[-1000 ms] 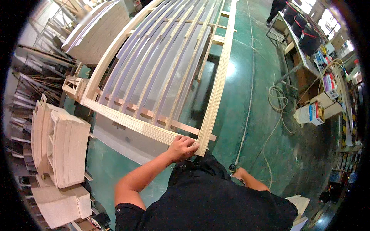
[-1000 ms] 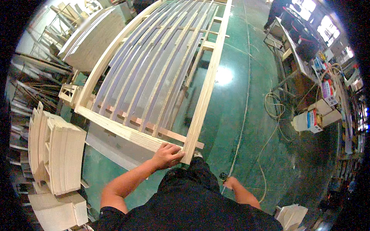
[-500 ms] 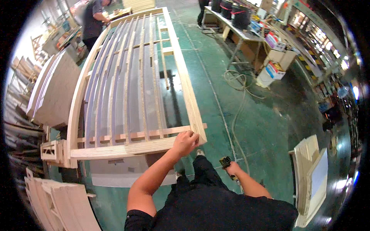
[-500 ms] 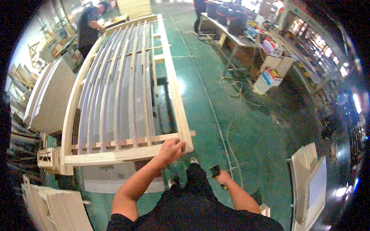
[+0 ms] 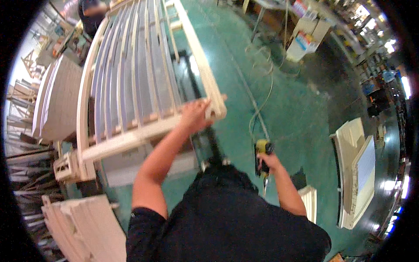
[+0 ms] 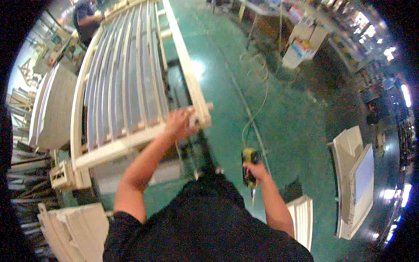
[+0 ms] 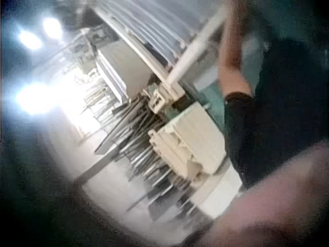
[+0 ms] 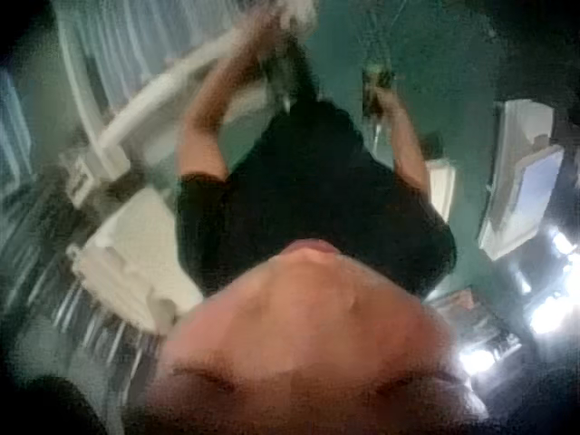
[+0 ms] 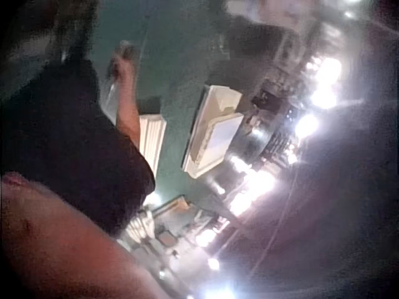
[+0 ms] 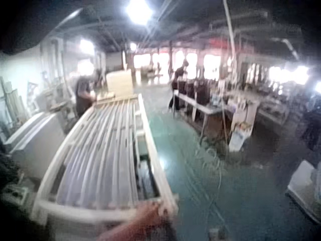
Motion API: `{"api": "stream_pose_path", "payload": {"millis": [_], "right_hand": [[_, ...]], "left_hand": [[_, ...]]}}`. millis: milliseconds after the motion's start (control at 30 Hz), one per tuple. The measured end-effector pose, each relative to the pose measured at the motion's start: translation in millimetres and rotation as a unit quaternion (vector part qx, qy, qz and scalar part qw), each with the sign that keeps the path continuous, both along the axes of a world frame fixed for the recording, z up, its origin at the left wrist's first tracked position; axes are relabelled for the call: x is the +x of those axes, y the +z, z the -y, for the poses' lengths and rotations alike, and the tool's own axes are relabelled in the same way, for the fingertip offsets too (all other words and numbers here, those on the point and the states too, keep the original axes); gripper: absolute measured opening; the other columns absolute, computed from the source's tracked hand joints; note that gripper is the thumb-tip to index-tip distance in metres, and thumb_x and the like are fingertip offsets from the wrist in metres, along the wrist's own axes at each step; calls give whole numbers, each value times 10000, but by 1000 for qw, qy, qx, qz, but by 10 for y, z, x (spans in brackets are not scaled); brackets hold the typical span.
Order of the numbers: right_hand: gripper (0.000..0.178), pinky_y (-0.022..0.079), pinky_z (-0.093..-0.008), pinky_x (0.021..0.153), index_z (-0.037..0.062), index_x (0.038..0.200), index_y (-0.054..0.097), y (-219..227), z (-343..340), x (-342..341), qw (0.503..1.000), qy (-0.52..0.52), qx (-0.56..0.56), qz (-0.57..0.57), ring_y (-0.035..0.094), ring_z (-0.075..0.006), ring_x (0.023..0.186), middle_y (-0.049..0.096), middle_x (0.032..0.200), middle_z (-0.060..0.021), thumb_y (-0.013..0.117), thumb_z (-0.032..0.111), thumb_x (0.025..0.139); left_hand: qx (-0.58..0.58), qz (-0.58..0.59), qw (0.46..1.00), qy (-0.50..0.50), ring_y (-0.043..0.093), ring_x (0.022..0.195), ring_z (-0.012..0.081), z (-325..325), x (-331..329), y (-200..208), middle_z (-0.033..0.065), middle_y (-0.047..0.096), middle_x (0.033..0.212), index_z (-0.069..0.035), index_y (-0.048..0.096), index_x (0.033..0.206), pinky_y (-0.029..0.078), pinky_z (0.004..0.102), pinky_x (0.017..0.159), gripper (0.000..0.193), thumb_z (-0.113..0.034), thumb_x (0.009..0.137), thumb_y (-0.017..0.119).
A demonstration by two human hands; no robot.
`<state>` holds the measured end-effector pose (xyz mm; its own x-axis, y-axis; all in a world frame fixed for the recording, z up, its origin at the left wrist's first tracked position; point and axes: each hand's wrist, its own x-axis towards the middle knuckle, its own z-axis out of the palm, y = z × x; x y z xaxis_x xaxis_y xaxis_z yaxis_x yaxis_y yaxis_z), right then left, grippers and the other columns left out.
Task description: The person uses a pneumatic nail gun to attach wooden slats to a large wooden frame structure. They position the slats and drive nails into the joints to secure them in place. The person works on different sections of the frame, occasionally adjusting the position of the wood pieces.
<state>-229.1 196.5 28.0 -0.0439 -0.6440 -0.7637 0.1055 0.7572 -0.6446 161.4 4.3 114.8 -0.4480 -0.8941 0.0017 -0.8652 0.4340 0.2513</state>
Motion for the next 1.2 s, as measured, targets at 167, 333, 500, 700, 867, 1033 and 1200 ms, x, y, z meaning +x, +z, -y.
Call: {"api": "stream_pose_path", "payload": {"millis": [167, 333, 500, 700, 867, 1033, 1200], "right_hand": [[255, 550, -372, 504, 59, 1024, 655, -1, -131, 18, 1000, -8, 8, 24, 590, -169, 542, 569, 674, -16, 810, 153, 845], [232, 546, -355, 494, 66, 999, 657, -183, -112, -74, 1000, -1, 7, 12, 584, -167, 504, 575, 670, -15, 798, 180, 855], [229, 523, -351, 476, 66, 944, 643, -284, -30, -144, 1000, 8, 8, 18, 579, -170, 496, 580, 657, -25, 802, 206, 857], [194, 527, -371, 481, 63, 978, 646, -292, 120, -161, 999, 21, -20, 45, 562, -177, 477, 567, 646, -22, 775, 168, 877], [184, 518, -366, 483, 64, 1009, 652, -299, 202, -192, 999, 28, -2, 36, 552, -165, 476, 565, 647, -14, 759, 139, 880], [190, 519, -360, 473, 69, 935, 637, -349, 253, -214, 1000, 20, 21, 10, 542, -158, 470, 554, 618, -13, 785, 170, 871], [189, 520, -363, 476, 70, 914, 638, -178, 315, -140, 999, 19, 22, 36, 543, -159, 475, 551, 613, -13, 790, 171, 865]], "left_hand": [[-68, 91, 993, 34, 624, 1120, 381, -174, 487, -119, 157, 656, 1193, -104, 532, 1379, 491, 539, 922, 777, -635, 841, 710], [-121, 83, 989, 18, 664, 991, 388, -150, 439, -211, 193, 657, 1073, -52, 554, 1300, 552, 507, 750, 703, -582, 866, 711], [-160, 88, 983, 16, 652, 987, 382, -146, 414, -201, 180, 655, 1067, -61, 565, 1281, 553, 502, 750, 695, -579, 848, 730], [-136, 88, 987, 15, 647, 984, 375, -102, 443, -191, 169, 650, 1055, -73, 577, 1260, 554, 498, 751, 694, -579, 821, 756], [-92, 101, 990, 20, 642, 957, 404, -128, 403, -130, 206, 654, 1071, -71, 548, 1303, 541, 504, 789, 694, -539, 838, 765], [-103, 114, 988, 16, 644, 973, 409, -130, 373, -109, 206, 656, 1076, -72, 537, 1346, 543, 506, 817, 722, -538, 844, 764], [-82, 108, 990, 38, 641, 1027, 409, -153, 372, -114, 210, 652, 1108, -75, 532, 1364, 540, 522, 829, 745, -534, 832, 777]]}}
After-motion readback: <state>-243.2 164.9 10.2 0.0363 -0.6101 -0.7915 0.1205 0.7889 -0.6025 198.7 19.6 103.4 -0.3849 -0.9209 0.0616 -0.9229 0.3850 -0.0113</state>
